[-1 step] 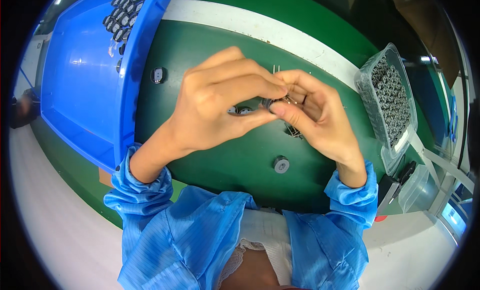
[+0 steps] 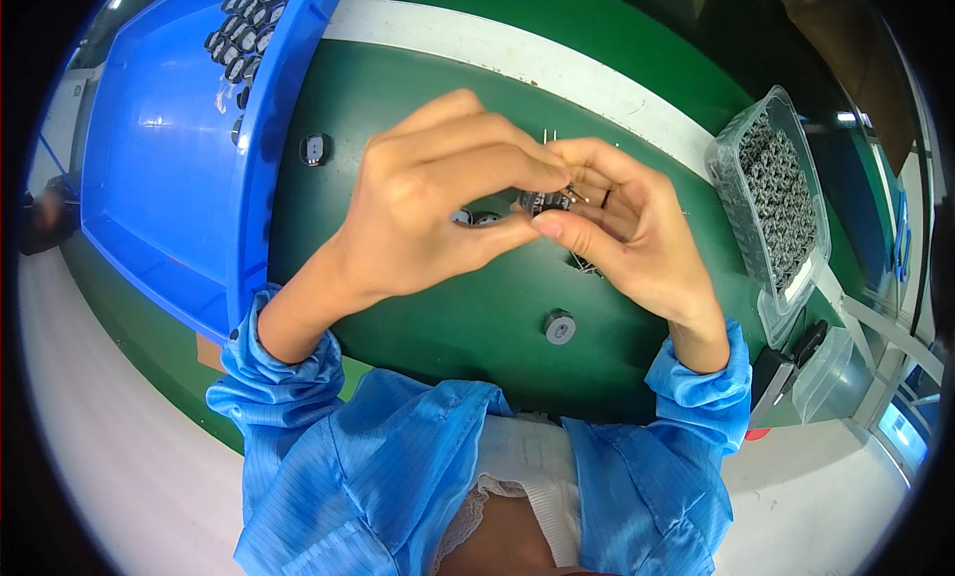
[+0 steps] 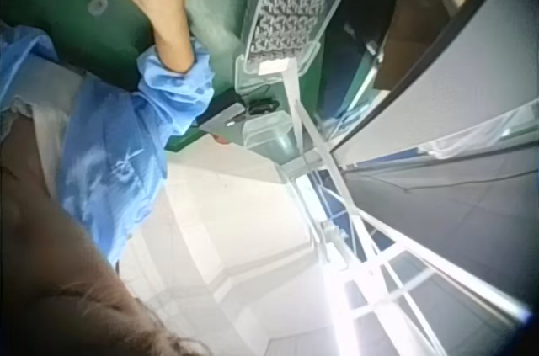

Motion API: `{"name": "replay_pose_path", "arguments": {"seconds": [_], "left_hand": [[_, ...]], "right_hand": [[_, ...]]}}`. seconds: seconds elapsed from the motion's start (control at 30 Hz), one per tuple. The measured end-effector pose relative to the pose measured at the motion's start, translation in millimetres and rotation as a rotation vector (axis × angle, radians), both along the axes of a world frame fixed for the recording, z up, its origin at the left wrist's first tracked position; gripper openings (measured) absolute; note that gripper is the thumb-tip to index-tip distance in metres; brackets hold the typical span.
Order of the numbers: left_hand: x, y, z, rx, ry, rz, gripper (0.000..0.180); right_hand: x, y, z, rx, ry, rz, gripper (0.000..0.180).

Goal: The person sits at a green workbench and assembles small grey circular components by inserting metal pins into them. They pick up the components and pins from a blue bin and a clear plastic tray, respectively, and place the assembled units into the blue bin.

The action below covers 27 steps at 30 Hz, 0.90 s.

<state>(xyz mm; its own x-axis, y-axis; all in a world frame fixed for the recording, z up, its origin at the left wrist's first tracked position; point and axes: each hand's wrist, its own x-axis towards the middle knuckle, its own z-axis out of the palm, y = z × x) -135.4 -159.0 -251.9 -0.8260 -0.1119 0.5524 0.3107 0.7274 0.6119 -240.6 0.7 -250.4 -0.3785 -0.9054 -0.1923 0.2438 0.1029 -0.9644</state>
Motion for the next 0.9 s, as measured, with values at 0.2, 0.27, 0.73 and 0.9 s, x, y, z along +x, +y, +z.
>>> {"name": "replay_pose_path", "arguments": {"seconds": [0.2,0.27,0.73,0.9], "left_hand": [[-1.0,-2.5,1.9,0.007,-0.100,0.008,0.027],[-1.5,-2.7,1.8,0.112,-0.161,-0.010,0.028],[-0.3,0.8,-1.1,0.412,-0.282,-0.084,0.030],[-1.0,3.2,-2.0,0.506,-0.245,-0.077,0.027]], "right_hand": [[-5.9,-4.3,4.8,-0.147,0.906,-0.275,0.024],[-4.9,-0.7,2.6,-0.201,1.019,-0.284,0.018],[1.6,-1.1,12.6,-0.144,1.053,-0.289,0.017],[-5.0,-2.4,8.1,-0.222,1.154,-0.321,0.017]]}}
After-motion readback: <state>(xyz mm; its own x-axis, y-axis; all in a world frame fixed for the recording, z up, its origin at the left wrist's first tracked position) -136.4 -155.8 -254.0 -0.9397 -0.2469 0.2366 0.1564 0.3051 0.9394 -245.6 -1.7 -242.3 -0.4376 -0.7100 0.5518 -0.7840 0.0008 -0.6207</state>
